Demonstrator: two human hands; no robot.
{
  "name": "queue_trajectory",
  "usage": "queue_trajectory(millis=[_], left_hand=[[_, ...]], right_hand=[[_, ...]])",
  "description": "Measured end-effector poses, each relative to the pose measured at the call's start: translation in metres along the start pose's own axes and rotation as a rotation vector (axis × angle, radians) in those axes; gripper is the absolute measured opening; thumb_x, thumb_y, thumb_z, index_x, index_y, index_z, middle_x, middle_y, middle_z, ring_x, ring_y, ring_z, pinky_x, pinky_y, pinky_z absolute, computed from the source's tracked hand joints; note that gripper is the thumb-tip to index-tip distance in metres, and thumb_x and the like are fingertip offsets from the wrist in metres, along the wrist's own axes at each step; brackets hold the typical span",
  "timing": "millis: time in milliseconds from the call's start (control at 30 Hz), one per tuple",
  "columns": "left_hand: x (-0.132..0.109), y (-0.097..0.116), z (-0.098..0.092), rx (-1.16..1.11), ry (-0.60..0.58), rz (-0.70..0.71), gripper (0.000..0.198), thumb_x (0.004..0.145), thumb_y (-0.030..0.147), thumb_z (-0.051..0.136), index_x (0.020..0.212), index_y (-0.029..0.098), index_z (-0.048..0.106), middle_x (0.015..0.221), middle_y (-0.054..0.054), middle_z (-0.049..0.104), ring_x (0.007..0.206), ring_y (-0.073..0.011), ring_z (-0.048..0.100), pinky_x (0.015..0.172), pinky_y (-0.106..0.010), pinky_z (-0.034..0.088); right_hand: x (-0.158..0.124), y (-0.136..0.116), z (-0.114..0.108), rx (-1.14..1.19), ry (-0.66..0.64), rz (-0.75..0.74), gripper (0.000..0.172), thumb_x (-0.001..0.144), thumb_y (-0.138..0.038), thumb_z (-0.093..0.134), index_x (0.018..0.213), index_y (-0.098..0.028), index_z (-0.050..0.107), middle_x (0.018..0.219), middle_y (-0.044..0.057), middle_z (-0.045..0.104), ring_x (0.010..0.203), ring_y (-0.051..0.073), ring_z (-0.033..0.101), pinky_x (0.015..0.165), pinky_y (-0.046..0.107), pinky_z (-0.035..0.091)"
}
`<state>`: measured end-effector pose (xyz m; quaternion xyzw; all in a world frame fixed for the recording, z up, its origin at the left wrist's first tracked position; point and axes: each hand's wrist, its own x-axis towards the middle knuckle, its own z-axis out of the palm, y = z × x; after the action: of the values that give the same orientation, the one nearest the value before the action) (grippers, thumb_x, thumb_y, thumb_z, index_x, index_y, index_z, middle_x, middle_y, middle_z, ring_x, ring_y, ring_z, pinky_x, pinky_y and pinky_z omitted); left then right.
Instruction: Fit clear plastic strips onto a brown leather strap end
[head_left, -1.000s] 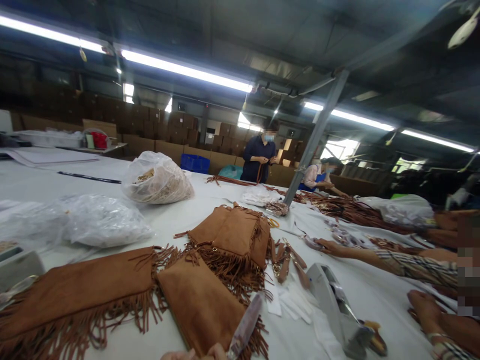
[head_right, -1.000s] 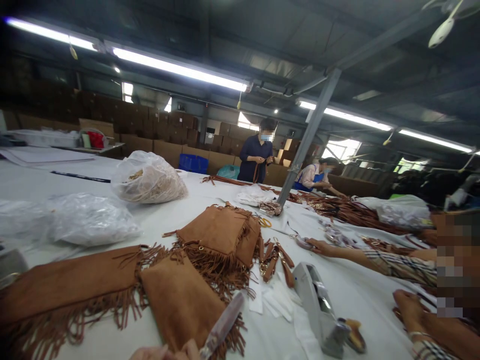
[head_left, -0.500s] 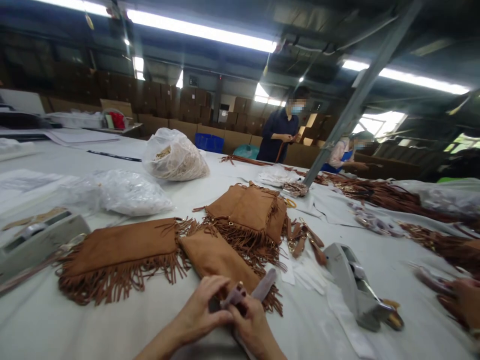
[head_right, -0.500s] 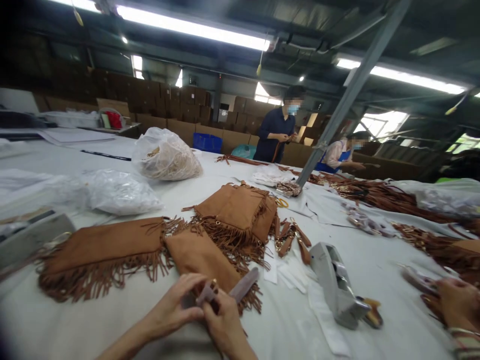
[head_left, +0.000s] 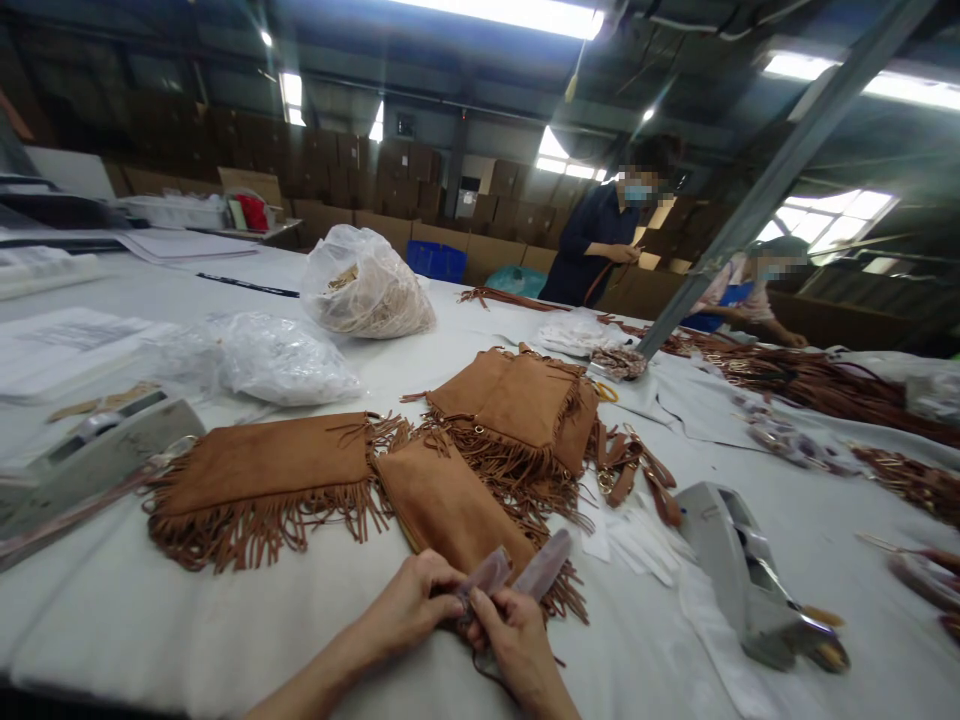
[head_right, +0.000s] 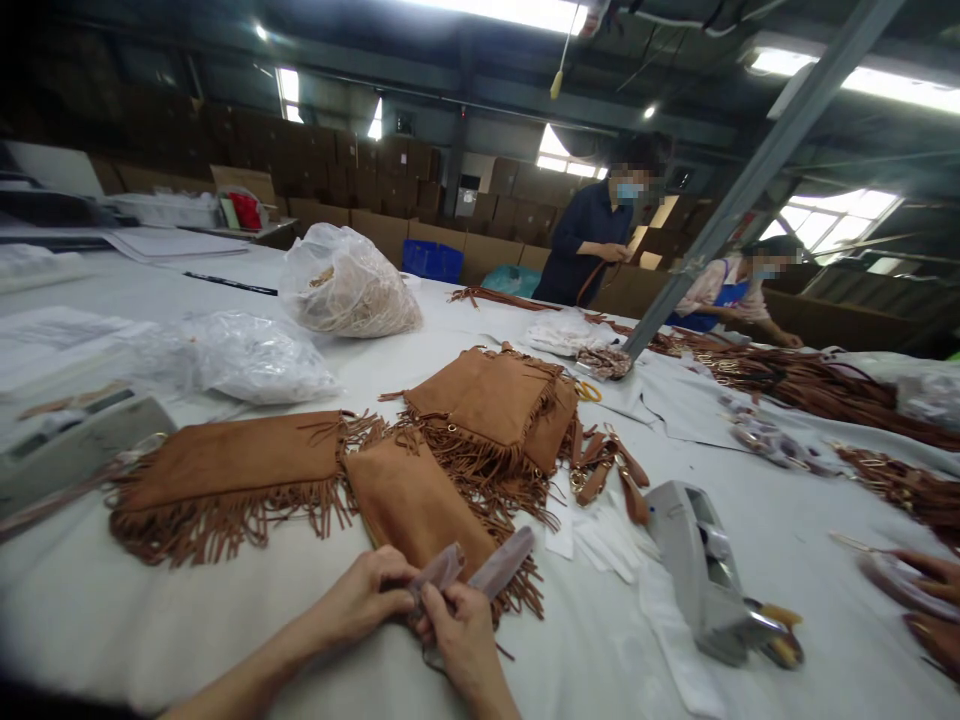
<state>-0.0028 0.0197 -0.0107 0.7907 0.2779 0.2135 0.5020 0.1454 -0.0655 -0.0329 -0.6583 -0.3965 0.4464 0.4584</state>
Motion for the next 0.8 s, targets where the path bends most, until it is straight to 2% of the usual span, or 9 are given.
queue_trajectory(millis=[100, 267, 367, 500, 667, 733, 767, 800], left_hand=[[-0.002, -0.003, 0.006, -0.007, 0.062, -0.036, 0.018, 0.073, 0.018, 0.056, 0.075, 0.022, 0.074, 0.069, -0.001, 0.067, 0.074, -0.0166, 0.055, 0.071, -0.026, 0.037], [-0.003, -0.004, 0.019, 0.002, 0.202, -0.126, 0.013, 0.070, 0.018, 0.060, 0.067, 0.021, 0.073, 0.065, -0.001, 0.065, 0.073, -0.0178, 0.056, 0.068, -0.027, 0.039], [-0.005, -0.002, 0.023, 0.056, 0.245, -0.122, 0.013, 0.072, 0.017, 0.058, 0.068, 0.020, 0.070, 0.069, -0.002, 0.064, 0.075, -0.0183, 0.056, 0.069, -0.029, 0.040], [-0.010, -0.005, 0.029, 0.190, 0.302, -0.047, 0.007, 0.075, 0.019, 0.057, 0.071, 0.018, 0.063, 0.078, -0.003, 0.062, 0.083, -0.0202, 0.054, 0.074, -0.032, 0.039], [-0.014, -0.016, 0.043, 0.209, 0.485, -0.068, 0.016, 0.077, 0.020, 0.059, 0.062, 0.018, 0.054, 0.072, -0.002, 0.061, 0.078, -0.0195, 0.055, 0.076, -0.035, 0.040], [-0.016, -0.019, 0.048, 0.176, 0.519, -0.076, 0.010, 0.078, 0.020, 0.058, 0.068, 0.019, 0.058, 0.073, -0.002, 0.062, 0.079, -0.0196, 0.055, 0.079, -0.036, 0.041], [-0.016, -0.020, 0.049, 0.154, 0.534, -0.085, 0.003, 0.078, 0.020, 0.058, 0.077, 0.019, 0.060, 0.074, -0.002, 0.062, 0.079, -0.0198, 0.056, 0.079, -0.036, 0.041], [-0.017, -0.019, 0.050, 0.134, 0.545, -0.091, 0.012, 0.078, 0.020, 0.058, 0.090, 0.019, 0.061, 0.076, -0.002, 0.062, 0.080, -0.0201, 0.056, 0.080, -0.037, 0.042]], right_hand=[[0.001, 0.001, 0.000, 0.033, 0.013, 0.016, 0.044, 0.073, -0.054, 0.059, 0.065, -0.011, 0.063, 0.050, 0.003, 0.061, 0.044, 0.011, 0.052, 0.045, 0.022, 0.042], [0.003, 0.004, -0.001, 0.068, -0.060, -0.022, 0.034, 0.070, -0.044, 0.066, 0.082, -0.012, 0.064, 0.064, 0.005, 0.067, 0.054, 0.014, 0.060, 0.050, 0.023, 0.046], [0.005, 0.005, 0.000, 0.001, -0.006, -0.016, 0.030, 0.071, -0.041, 0.064, 0.076, -0.011, 0.065, 0.060, 0.005, 0.066, 0.051, 0.014, 0.059, 0.046, 0.022, 0.045], [0.004, 0.003, 0.000, 0.029, -0.013, 0.005, 0.030, 0.071, -0.041, 0.063, 0.072, -0.011, 0.066, 0.058, 0.004, 0.065, 0.050, 0.013, 0.059, 0.046, 0.021, 0.045], [0.004, -0.004, 0.003, 0.092, 0.044, 0.053, 0.034, 0.068, -0.046, 0.065, 0.070, -0.012, 0.065, 0.053, 0.002, 0.062, 0.045, 0.011, 0.056, 0.044, 0.021, 0.046], [0.004, -0.005, 0.004, 0.099, 0.037, 0.069, 0.036, 0.067, -0.049, 0.066, 0.070, -0.012, 0.066, 0.051, 0.001, 0.061, 0.044, 0.011, 0.056, 0.043, 0.021, 0.046], [0.004, -0.005, 0.004, 0.101, 0.031, 0.070, 0.038, 0.066, -0.050, 0.066, 0.070, -0.012, 0.066, 0.051, 0.001, 0.061, 0.045, 0.011, 0.056, 0.044, 0.021, 0.046], [0.004, -0.005, 0.003, 0.101, 0.024, 0.067, 0.039, 0.066, -0.051, 0.066, 0.071, -0.012, 0.066, 0.051, 0.002, 0.061, 0.045, 0.012, 0.056, 0.044, 0.021, 0.047]])
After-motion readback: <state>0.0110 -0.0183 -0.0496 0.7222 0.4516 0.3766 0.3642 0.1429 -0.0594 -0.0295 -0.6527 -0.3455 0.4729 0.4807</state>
